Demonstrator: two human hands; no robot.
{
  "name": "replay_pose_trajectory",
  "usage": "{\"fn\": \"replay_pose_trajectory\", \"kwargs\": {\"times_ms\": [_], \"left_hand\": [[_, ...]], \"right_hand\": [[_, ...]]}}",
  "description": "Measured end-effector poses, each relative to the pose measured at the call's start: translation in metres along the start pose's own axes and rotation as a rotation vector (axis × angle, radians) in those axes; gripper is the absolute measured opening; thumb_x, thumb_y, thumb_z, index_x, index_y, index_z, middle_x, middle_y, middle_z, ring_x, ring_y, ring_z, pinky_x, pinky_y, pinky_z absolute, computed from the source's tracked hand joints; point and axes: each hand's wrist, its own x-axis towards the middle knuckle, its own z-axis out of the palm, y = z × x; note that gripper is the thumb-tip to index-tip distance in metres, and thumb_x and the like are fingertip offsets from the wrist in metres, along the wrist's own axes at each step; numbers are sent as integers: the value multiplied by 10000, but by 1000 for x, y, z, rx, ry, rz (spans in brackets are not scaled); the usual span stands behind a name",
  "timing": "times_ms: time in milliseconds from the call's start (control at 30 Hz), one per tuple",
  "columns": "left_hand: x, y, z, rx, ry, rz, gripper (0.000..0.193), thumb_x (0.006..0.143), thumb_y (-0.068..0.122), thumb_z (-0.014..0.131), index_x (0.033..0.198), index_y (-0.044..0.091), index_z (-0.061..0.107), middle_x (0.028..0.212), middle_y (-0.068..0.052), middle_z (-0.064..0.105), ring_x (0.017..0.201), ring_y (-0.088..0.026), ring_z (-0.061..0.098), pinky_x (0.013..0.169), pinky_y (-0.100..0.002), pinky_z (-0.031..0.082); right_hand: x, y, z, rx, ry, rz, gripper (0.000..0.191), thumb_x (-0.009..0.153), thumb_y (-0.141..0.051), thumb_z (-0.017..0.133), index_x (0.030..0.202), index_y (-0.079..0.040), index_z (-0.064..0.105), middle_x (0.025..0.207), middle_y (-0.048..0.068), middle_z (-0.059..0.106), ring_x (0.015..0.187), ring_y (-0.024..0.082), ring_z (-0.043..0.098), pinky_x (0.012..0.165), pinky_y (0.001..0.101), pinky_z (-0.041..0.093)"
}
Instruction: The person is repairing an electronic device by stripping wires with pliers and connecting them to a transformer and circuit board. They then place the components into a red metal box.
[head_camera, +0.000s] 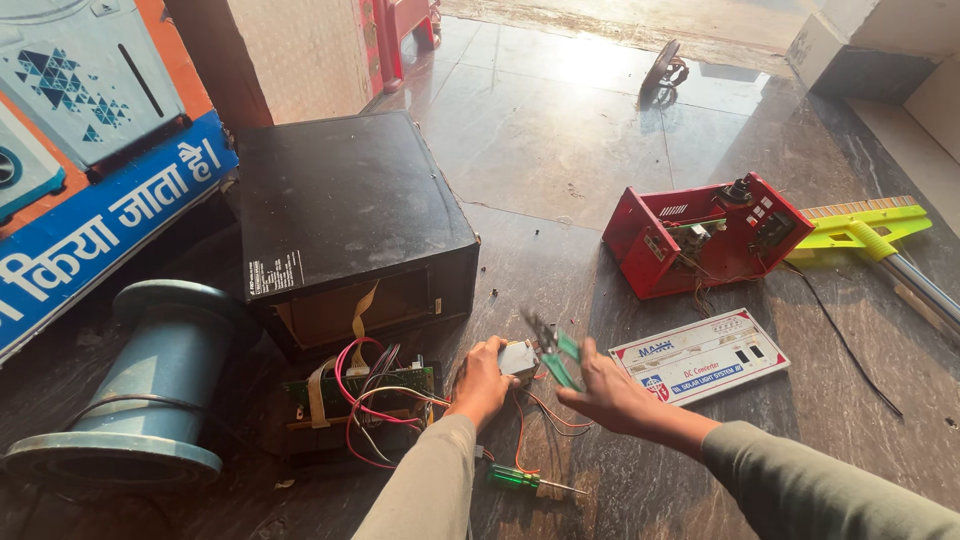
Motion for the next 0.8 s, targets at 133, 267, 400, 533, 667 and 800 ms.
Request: {"fn": "replay_pose_trajectory", "kwargs": {"times_ms": [133,267,400,533,667,800], "left_hand": [[-1,1,-2,38,-16,-53,605,718,90,887,1260,100,619,1242,-150,651,1195,-366,622,999,-449,514],[-5,1,-1,37,-30,-60,616,737,111,875,1286,119,596,1266,-128,643,1198,-363,625,998,-455,515],[-9,1,-4,58,-53,-72,601,777,116,852,1314,136,584,1292,-137,624,1221,-378,603,999,-467,511],[-10,5,-7,87,-81,-63,607,786,132,848,1330,150,579,1301,-136,626,1231,-372,605,1013,-466,509],[-15,6,-10,67,-82,-83,597,803,136,833,1341,181,578,1300,-127,627,1240,-370,599,1016,-471,504],[-20,5,-13,92,-95,-99,629,809,142,831,1376,205,566,1314,-125,623,1239,-370,600,1023,-470,504]], "right_hand": [[3,-12,-7,28,-79,233,575,824,-364,729,1060,53,410,822,269,682,795,325,756,719,447,609],[-1,-28,-24,151,385,-40,632,835,-387,742,1092,71,391,822,309,642,761,379,676,699,500,528],[-9,-46,-27,182,-135,301,637,881,-336,694,1166,46,272,922,263,643,851,385,725,729,505,589],[-10,-56,-22,57,-42,258,666,854,-378,762,1140,104,402,894,313,664,896,339,749,778,429,585],[0,-57,-15,217,343,14,695,858,-434,685,1154,123,393,879,309,652,862,400,713,759,466,552],[-6,-50,-2,169,-191,359,774,936,-458,645,1205,188,313,946,265,617,889,411,744,767,487,592]]}}
